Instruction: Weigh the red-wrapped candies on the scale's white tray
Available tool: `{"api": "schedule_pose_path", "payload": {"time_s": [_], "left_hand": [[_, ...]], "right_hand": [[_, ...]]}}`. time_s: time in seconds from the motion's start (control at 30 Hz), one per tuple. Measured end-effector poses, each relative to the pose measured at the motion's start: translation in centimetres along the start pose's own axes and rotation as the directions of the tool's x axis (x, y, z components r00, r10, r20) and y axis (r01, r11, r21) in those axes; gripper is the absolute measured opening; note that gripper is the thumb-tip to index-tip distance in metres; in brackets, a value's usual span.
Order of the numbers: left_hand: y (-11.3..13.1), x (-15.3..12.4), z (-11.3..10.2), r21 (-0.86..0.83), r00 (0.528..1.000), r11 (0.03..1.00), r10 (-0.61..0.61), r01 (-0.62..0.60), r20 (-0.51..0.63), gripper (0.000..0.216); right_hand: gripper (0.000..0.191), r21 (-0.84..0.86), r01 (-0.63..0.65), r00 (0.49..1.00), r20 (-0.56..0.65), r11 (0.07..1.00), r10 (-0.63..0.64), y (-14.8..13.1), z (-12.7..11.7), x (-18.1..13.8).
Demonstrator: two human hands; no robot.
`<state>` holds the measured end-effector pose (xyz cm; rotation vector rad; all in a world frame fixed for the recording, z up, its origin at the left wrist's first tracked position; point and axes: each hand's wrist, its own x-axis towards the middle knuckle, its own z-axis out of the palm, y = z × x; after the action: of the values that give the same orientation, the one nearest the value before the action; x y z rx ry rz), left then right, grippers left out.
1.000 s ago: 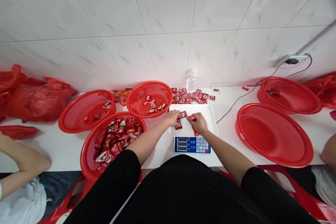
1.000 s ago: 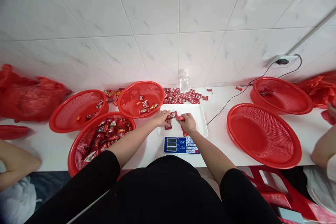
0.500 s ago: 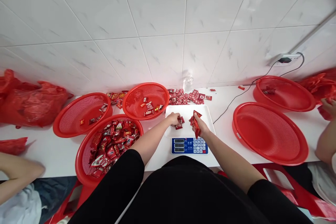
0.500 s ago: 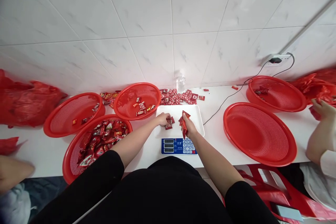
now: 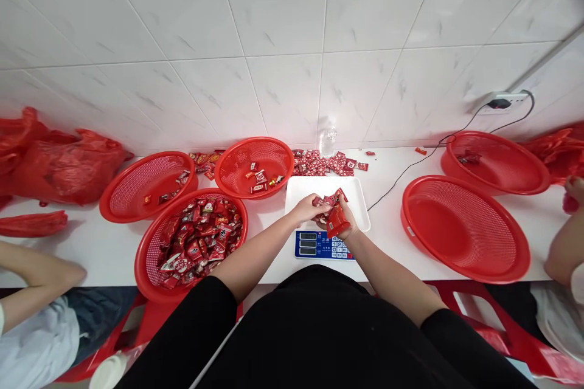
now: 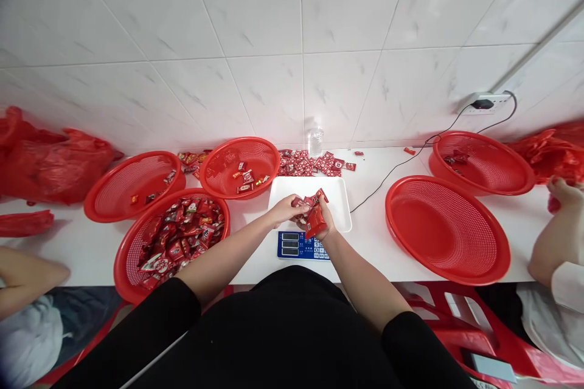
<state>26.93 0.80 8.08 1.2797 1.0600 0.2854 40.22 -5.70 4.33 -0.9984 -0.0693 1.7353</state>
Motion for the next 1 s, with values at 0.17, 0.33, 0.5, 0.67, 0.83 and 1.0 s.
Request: {"api": "schedule_pose_path", "payload": {"time_s": [0.17, 0.33, 0.5, 0.67, 0.83, 1.0], "left_hand": [[0.5, -1.5, 1.7, 0.472, 0.957, 0.858, 0.276, -0.203, -0.09, 0.045], [1.6, -2.8, 2.1, 0.621, 0.973, 0.773, 0.221, -0.13, -0.072, 0.073], [1.7, -2.8, 2.5, 0.456, 0.967, 0.856, 0.251, -0.243, 0.044, 0.087], [1.3, -2.9, 3.0, 0.296, 0.952, 0.906, 0.301, -0.302, 0.049, 0.083], [-0.2, -3.5, 1.5, 0.173, 0.98, 0.966, 0.199, -0.19, -0.032, 0.073], [-3.8, -5.6, -4.4, 0.331, 0.872, 0.913, 0.353, -0.24, -0.338, 0.053]], "right_hand": [[0.063, 0.071, 0.038, 0.983, 0.175, 0.997, -0.05, 0.0, -0.5, -1.4], [0.063, 0.124, 0.094, 0.975, 0.191, 0.988, -0.117, -0.3, -1.1, -2.5], [0.053, 0.225, 0.144, 0.959, 0.209, 0.964, -0.192, -0.2, -1.5, -3.4], [0.046, 0.34, 0.135, 0.958, 0.195, 0.931, -0.21, -0.3, -1.7, -4.8], [0.049, 0.397, 0.157, 0.969, 0.117, 0.905, -0.219, -1.5, -2.7, -6.5], [0.036, 0.468, 0.358, 0.933, -0.143, 0.808, -0.331, -4.7, -7.4, -9.3]]}}
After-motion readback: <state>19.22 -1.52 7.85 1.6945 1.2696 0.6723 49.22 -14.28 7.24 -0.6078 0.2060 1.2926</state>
